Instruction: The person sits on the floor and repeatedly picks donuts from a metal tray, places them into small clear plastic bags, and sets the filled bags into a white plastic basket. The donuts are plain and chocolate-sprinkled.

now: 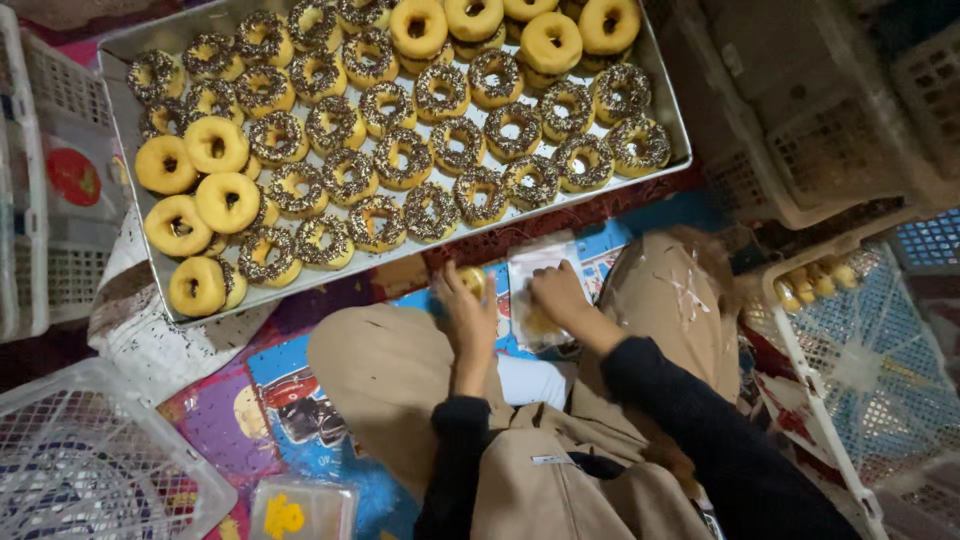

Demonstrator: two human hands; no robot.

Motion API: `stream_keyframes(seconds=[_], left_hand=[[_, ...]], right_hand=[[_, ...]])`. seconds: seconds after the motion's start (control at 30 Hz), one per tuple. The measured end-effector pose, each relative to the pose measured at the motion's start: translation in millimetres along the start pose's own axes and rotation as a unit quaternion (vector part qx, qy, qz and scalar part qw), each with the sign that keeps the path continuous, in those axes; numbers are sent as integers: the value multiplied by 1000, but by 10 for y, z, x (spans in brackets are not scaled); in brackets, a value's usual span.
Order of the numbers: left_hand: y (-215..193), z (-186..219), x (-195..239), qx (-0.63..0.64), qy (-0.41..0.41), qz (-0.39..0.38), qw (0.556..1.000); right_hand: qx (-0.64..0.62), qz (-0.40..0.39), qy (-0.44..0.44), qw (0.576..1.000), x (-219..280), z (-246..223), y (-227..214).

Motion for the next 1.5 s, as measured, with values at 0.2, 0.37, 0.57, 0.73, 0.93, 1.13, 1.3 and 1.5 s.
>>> stream_keyframes(seconds=[0.2,0.37,0.57,0.73,0.93,1.13,1.3,1.5], left_hand=[[-443,872,121,468,-76,-236,848],[-1099,1285,68,320,264,-171,894],[-830,533,-588,765,-484,-3,425],[-874,-373,-606,863,-378,157,296],[-1055,-429,-582,852,-446,160,224],[-1154,-332,-619,866,-465,115,140],[-1015,-45,-508,886,-440,148,6],[-1024,509,-109,929,-284,80,225]], right_hand=[[73,188,-28,979,971,-355,-1258],[-94,248,26,964,1272,-254,-2149],[-427,-32,-336,839,480,-317,-2655],[-213,238,103,942,-1347,1104,-2750],[69,291,113,947,-2117,1770,-2537],[-359,304,-35,882,-807,709,-2623],[-624,225,-51,747,884,-471,-2475],[-379,311,-15,871,1071,-1089,-2750]])
Point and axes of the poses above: each hand's wrist, its own x-axis away from the middle knuckle, its own y-axis out of the palm, z = x × y, the point moved 1 cm from there along -x, towards the middle knuckle, and after that the axes turned 5 degrees about z, right-handed, at the moved point
